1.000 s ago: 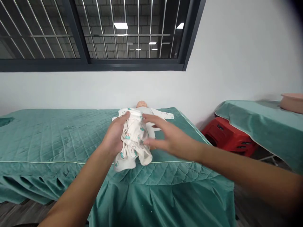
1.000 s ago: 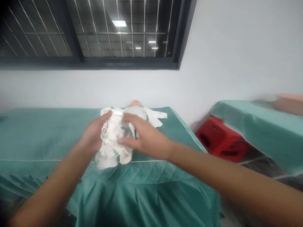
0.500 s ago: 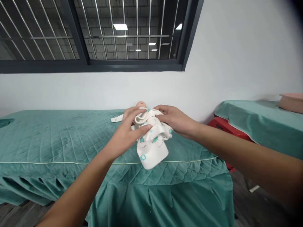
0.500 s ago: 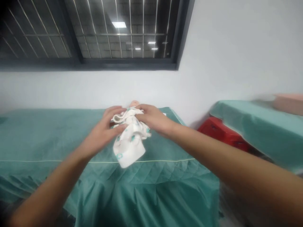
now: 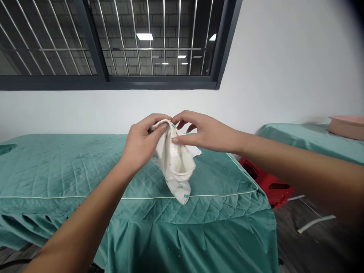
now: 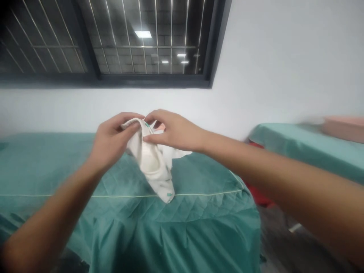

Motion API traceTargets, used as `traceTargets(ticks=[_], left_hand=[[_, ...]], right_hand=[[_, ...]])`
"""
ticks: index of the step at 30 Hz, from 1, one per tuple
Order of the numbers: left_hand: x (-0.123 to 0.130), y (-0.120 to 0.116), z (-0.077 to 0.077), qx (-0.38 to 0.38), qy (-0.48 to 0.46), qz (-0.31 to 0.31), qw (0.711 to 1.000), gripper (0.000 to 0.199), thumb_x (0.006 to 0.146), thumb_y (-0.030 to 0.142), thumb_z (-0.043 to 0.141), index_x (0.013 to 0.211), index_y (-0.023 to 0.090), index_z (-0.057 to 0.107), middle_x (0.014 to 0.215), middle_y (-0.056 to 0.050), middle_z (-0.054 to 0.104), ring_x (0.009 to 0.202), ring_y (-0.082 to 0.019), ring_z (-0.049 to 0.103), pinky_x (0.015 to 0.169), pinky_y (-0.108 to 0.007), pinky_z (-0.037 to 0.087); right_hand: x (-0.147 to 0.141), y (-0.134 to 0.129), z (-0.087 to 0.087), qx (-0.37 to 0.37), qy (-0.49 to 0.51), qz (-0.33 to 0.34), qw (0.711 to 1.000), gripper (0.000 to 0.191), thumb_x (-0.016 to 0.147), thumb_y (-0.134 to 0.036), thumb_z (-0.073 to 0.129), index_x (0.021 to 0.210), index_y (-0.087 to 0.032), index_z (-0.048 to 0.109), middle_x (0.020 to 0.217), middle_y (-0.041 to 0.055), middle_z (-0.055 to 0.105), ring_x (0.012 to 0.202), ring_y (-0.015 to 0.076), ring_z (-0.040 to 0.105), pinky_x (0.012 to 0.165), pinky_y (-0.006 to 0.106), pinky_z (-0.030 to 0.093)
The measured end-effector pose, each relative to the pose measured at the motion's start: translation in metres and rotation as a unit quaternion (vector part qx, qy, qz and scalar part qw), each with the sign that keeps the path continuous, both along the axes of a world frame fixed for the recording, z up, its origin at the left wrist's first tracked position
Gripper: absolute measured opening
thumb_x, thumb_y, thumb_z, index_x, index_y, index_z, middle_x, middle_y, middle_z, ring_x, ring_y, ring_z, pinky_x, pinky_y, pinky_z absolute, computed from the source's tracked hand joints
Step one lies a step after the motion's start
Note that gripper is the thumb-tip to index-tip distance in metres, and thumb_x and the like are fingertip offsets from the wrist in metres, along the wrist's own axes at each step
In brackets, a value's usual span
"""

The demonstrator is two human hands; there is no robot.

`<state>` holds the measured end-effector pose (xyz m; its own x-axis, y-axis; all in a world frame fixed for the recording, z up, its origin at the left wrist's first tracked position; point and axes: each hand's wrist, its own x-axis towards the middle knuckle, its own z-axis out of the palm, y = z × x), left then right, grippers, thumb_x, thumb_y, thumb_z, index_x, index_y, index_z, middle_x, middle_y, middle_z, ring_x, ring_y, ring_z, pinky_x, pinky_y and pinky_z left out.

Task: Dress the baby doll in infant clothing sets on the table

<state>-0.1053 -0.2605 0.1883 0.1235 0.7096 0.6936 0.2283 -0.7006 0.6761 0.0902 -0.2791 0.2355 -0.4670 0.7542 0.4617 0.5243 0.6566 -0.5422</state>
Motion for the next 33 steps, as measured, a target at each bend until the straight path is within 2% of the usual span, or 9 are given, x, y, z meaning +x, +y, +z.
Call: traceTargets(ticks=[5,10,14,17,21,24,27,30,33], left_hand=[[0.001,-0.008,0.016,0.032,0.029,0.074,0.996,0.016,0.085,0.029,0.060,0.092,0.021,0.071,0.082,0.001,0.068,0.073,-0.015,0.055,0.070,-0.026,0.044],[-0.004,-0.016,0.030,0.061,0.049,0.125,0.989,0.011,0.083,0.029,0.061,0.085,0.020,0.068,0.077,0.002,0.064,0.073,-0.015,0.052,0.071,-0.026,0.042],[-0.014,-0.018,0.028,0.041,0.023,0.123,0.991,0.011,0.082,0.029,0.063,0.081,0.019,0.067,0.076,0.001,0.063,0.074,-0.016,0.053,0.069,-0.027,0.043],[-0.028,-0.016,0.012,-0.041,-0.032,0.070,0.996,0.015,0.081,0.033,0.065,0.084,0.019,0.068,0.079,-0.002,0.066,0.072,-0.017,0.055,0.064,-0.026,0.043],[-0.047,-0.008,-0.016,-0.172,-0.135,-0.082,0.972,0.020,0.076,0.033,0.071,0.089,0.019,0.066,0.075,-0.001,0.064,0.062,-0.014,0.054,0.056,-0.023,0.042],[-0.052,0.002,-0.028,-0.244,-0.145,-0.133,0.949,0.024,0.072,0.034,0.077,0.087,0.019,0.065,0.071,0.001,0.062,0.059,-0.013,0.055,0.053,-0.021,0.040],[-0.047,0.009,-0.029,-0.266,-0.095,-0.179,0.942,0.031,0.078,0.043,0.074,0.096,0.019,0.068,0.083,-0.003,0.069,0.069,-0.015,0.061,0.058,-0.022,0.045],[-0.034,0.010,-0.026,-0.252,0.028,-0.228,0.940,0.037,0.080,0.047,0.072,0.105,0.020,0.070,0.097,-0.005,0.072,0.084,-0.021,0.066,0.068,-0.026,0.050],[-0.020,0.009,-0.031,-0.229,0.146,-0.216,0.938,0.031,0.076,0.043,0.076,0.095,0.019,0.074,0.093,-0.004,0.074,0.085,-0.024,0.067,0.071,-0.029,0.050]], right_hand=[[-0.020,-0.017,0.001,0.085,0.051,-0.064,0.993,0.027,0.075,-0.033,0.075,0.097,-0.023,0.063,0.112,0.0029,0.056,0.101,0.0206,0.056,0.082,0.034,0.048],[-0.031,-0.024,-0.009,0.043,-0.016,-0.066,0.997,0.014,0.079,-0.031,0.071,0.086,-0.023,0.062,0.089,0.0007,0.061,0.080,0.0170,0.056,0.070,0.030,0.043],[-0.025,-0.018,-0.018,0.017,-0.100,-0.089,0.991,0.014,0.083,-0.032,0.065,0.076,-0.022,0.059,0.074,-0.0007,0.061,0.065,0.0142,0.050,0.061,0.028,0.034],[-0.015,-0.015,-0.024,-0.036,-0.102,-0.070,0.992,0.022,0.088,-0.038,0.058,0.073,-0.022,0.060,0.072,-0.0009,0.060,0.066,0.0146,0.051,0.061,0.028,0.035],[-0.007,-0.009,-0.029,-0.111,0.052,-0.036,0.992,0.022,0.088,-0.041,0.059,0.078,-0.021,0.063,0.077,-0.0006,0.062,0.073,0.0154,0.055,0.064,0.027,0.039],[-0.006,-0.001,-0.032,-0.170,0.170,-0.006,0.971,0.022,0.085,-0.042,0.064,0.077,-0.021,0.062,0.070,-0.0019,0.058,0.065,0.0132,0.052,0.060,0.026,0.037],[-0.007,0.010,-0.037,-0.223,0.254,0.027,0.941,0.022,0.081,-0.041,0.069,0.077,-0.020,0.061,0.068,-0.0027,0.057,0.061,0.0118,0.050,0.057,0.025,0.036],[-0.011,0.021,-0.045,-0.246,0.314,0.027,0.917,0.023,0.080,-0.040,0.071,0.076,-0.021,0.059,0.066,-0.0034,0.055,0.058,0.0109,0.048,0.054,0.024,0.036],[-0.013,0.029,-0.058,-0.264,0.358,0.030,0.895,0.025,0.079,-0.039,0.073,0.074,-0.021,0.057,0.066,-0.0041,0.054,0.057,0.0102,0.048,0.053,0.022,0.036]])
